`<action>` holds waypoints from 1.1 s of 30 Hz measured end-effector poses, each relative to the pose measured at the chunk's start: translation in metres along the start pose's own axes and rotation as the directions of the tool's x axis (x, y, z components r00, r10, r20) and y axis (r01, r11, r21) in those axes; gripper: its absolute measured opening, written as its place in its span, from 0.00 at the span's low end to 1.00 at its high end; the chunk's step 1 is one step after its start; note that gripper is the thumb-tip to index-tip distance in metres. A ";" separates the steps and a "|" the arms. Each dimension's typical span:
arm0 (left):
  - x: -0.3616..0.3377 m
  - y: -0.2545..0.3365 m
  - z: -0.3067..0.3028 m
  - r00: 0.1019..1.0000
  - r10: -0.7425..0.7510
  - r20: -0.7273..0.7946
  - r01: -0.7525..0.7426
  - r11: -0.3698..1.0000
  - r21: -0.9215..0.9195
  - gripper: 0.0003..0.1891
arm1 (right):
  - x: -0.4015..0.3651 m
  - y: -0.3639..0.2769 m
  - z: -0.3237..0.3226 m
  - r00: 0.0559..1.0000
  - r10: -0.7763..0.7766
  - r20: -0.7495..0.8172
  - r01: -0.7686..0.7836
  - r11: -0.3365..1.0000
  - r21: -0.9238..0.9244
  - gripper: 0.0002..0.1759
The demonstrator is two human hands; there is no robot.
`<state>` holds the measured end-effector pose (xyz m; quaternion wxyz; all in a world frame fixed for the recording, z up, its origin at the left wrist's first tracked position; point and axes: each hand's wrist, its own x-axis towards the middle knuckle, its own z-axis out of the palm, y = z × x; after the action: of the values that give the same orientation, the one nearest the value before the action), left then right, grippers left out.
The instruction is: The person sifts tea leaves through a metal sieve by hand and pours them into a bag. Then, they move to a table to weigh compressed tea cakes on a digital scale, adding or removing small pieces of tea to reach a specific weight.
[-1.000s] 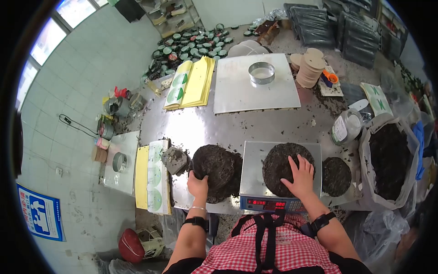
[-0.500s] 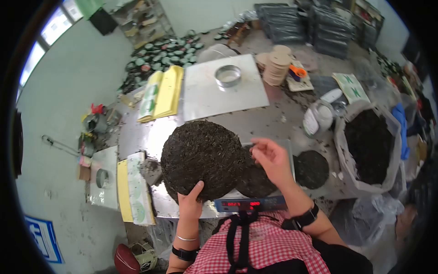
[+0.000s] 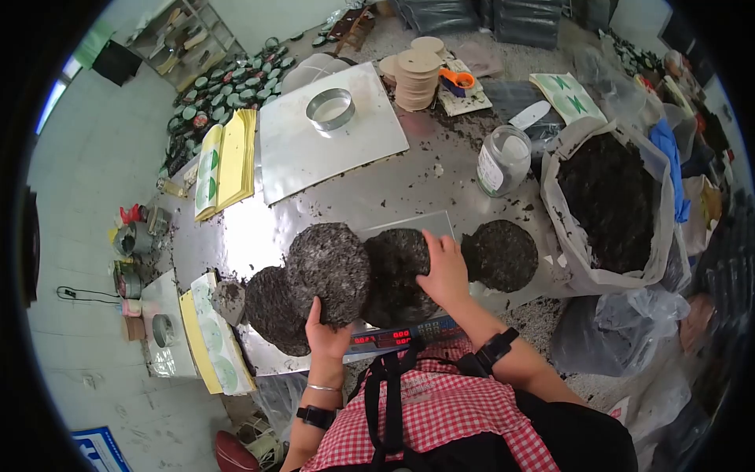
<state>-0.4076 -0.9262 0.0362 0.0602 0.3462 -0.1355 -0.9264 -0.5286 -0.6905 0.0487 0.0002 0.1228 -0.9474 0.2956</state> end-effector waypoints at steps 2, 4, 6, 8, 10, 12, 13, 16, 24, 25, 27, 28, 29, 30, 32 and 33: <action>-0.017 0.009 0.003 0.998 0.048 0.033 -0.048 0.999 -0.005 0.24 | 0.006 0.006 -0.019 0.999 -0.012 0.043 -0.002 0.955 0.297 0.49; -0.027 0.016 0.005 0.995 0.089 0.047 -0.090 0.996 0.021 0.24 | 0.009 0.025 -0.030 0.996 -0.014 0.092 -0.053 0.728 0.684 0.48; -0.038 0.017 0.013 0.992 0.115 0.045 -0.122 0.968 0.221 0.23 | 0.010 0.052 -0.059 0.996 0.092 -0.003 -0.056 0.627 0.777 0.49; -0.045 0.008 0.026 0.990 0.130 0.055 -0.141 0.929 0.341 0.21 | 0.009 0.117 -0.070 0.963 0.217 -0.159 -0.054 0.735 0.676 0.50; -0.036 -0.009 0.029 0.991 0.135 -0.003 -0.122 0.908 0.402 0.22 | -0.005 0.196 -0.067 0.936 0.216 -0.278 -0.138 0.952 0.275 0.58; -0.015 -0.024 0.021 0.997 0.062 0.053 -0.082 0.820 0.567 0.26 | -0.020 0.203 -0.071 0.767 0.598 -0.232 -0.641 0.708 -0.295 0.61; -0.008 -0.028 0.017 0.987 0.126 0.097 -0.155 0.634 0.758 0.31 | -0.025 0.197 -0.078 0.764 0.599 -0.242 -0.646 0.703 -0.299 0.61; -0.020 -0.021 0.017 0.915 0.362 0.175 -0.217 0.079 0.973 0.39 | -0.032 0.159 -0.087 0.885 0.339 -0.321 -0.417 0.882 -0.219 0.52; -0.035 0.059 0.004 0.523 0.737 0.427 -0.294 -0.314 0.903 0.26 | 0.001 -0.008 -0.045 0.987 -0.152 0.055 0.132 0.953 0.271 0.16; -0.042 0.063 0.010 0.520 0.734 0.438 -0.285 -0.334 0.898 0.24 | 0.004 -0.010 -0.044 0.985 -0.157 0.071 0.132 0.952 0.276 0.16; -0.052 0.067 0.013 0.511 0.749 0.421 -0.279 -0.319 0.906 0.25 | 0.004 -0.010 -0.038 0.981 -0.182 0.068 0.158 0.952 0.262 0.13; -0.055 0.067 0.011 0.502 0.758 0.417 -0.291 -0.306 0.906 0.25 | 0.003 -0.008 -0.036 0.979 -0.192 0.069 0.170 0.954 0.249 0.11; -0.058 0.068 0.007 0.502 0.750 0.431 -0.281 -0.330 0.901 0.24 | 0.002 -0.006 -0.034 0.979 -0.181 0.099 0.156 0.963 0.220 0.10; -0.059 0.068 0.002 0.506 0.753 0.421 -0.266 -0.328 0.907 0.24 | 0.001 -0.007 -0.032 0.978 -0.170 0.124 0.145 0.971 0.189 0.10; -0.058 0.067 -0.004 0.490 0.725 0.483 -0.266 -0.403 0.875 0.24 | -0.001 -0.013 -0.030 0.975 -0.151 0.161 0.119 0.974 0.190 0.09; -0.060 0.064 -0.001 0.476 0.727 0.495 -0.272 -0.414 0.869 0.23 | -0.001 -0.014 -0.028 0.971 -0.184 0.151 0.155 0.970 0.185 0.09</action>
<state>-0.3607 -0.9757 0.0914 0.2645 0.3075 -0.8642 -0.2978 -0.5265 -0.6857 0.0799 -0.0644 0.2274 -0.9009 0.3639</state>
